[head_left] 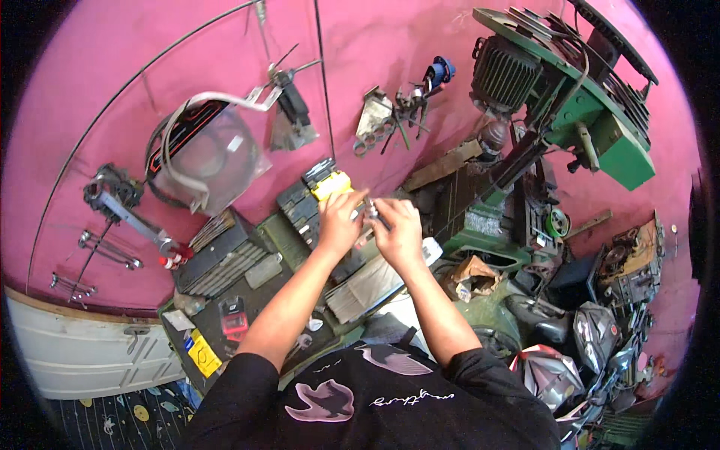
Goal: The person organizes various hand tools on a workbench and a wall-mounted rack. They pick up wrenches, sockets, and other metal tools, wipe them with a cloth, and hang them on hooks or place them in designated spots. The person also handles a digital caliper and a small box, arranging them neatly on the table.
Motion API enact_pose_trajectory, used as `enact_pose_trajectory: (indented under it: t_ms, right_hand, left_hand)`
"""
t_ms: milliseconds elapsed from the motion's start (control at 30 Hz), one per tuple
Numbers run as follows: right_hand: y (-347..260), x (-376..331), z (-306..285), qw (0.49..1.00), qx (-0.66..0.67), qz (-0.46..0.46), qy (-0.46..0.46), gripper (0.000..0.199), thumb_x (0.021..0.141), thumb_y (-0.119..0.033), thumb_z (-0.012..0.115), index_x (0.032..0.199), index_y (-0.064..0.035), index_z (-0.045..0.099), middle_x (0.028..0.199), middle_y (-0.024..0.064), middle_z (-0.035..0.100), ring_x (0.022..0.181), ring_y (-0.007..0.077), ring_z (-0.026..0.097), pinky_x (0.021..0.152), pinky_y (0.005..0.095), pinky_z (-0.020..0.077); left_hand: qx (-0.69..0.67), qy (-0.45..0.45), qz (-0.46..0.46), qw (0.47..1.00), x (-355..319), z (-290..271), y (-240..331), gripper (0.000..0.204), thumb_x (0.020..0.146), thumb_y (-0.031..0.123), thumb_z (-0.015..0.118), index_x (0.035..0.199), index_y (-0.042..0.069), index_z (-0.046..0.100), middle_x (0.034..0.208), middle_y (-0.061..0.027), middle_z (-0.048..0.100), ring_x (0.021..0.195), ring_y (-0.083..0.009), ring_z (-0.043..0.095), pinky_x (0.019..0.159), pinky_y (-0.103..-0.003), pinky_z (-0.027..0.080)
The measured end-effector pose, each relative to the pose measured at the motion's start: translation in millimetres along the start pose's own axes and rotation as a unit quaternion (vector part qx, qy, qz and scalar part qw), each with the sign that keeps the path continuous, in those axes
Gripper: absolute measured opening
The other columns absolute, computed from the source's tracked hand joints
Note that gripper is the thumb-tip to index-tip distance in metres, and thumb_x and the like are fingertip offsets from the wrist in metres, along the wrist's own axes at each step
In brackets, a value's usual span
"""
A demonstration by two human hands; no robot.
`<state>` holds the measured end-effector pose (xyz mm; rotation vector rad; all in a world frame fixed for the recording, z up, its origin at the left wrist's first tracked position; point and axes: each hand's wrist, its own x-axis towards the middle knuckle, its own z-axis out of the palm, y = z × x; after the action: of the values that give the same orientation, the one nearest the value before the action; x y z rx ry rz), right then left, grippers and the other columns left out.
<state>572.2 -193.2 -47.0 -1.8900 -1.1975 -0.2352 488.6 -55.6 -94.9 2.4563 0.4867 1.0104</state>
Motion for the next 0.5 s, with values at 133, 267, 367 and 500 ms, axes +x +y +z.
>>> enact_pose_trajectory:
  t_ms: [133,267,367,500]
  right_hand:
    - [60,85,6,0.997,-0.003,-0.018,0.077,0.036,0.075,-0.012,0.077,0.110,-0.0036,0.071,0.108,0.0128,0.070,0.098,0.0331,0.063,0.088,0.0412,0.0492]
    - [109,137,26,0.998,-0.028,0.004,0.062,0.035,0.079,-0.018,0.072,0.111,-0.0062,0.071,0.111,0.0089,0.070,0.102,0.0293,0.061,0.089,0.0409,0.0461]
    - [134,154,39,0.997,-0.064,0.015,0.030,0.034,0.080,-0.021,0.071,0.111,-0.0066,0.071,0.110,0.0085,0.071,0.102,0.0288,0.061,0.089,0.0408,0.0462]
    - [155,167,56,0.996,-0.077,0.038,0.015,0.034,0.079,-0.026,0.073,0.107,-0.0054,0.073,0.104,0.0125,0.072,0.098,0.0314,0.063,0.086,0.0424,0.0494]
  left_hand:
    - [-0.056,0.070,-0.019,0.996,96,59,1,0.055,0.074,-0.003,0.060,0.127,0.008,0.065,0.118,-0.0161,0.068,0.108,-0.0351,0.062,0.092,-0.041,0.050]
    - [-0.097,0.053,-0.086,0.990,142,107,-20,0.050,0.080,0.007,0.062,0.130,0.012,0.064,0.115,-0.0135,0.068,0.108,-0.0306,0.060,0.091,-0.046,0.045]
    - [-0.065,0.020,-0.127,0.990,157,128,-33,0.045,0.082,0.009,0.061,0.127,0.012,0.067,0.102,-0.0157,0.070,0.100,-0.0314,0.063,0.085,-0.045,0.047]
    - [-0.048,0.042,-0.098,0.993,166,142,-49,0.039,0.084,0.011,0.062,0.122,0.011,0.070,0.091,-0.0155,0.071,0.092,-0.0329,0.065,0.079,-0.045,0.050]
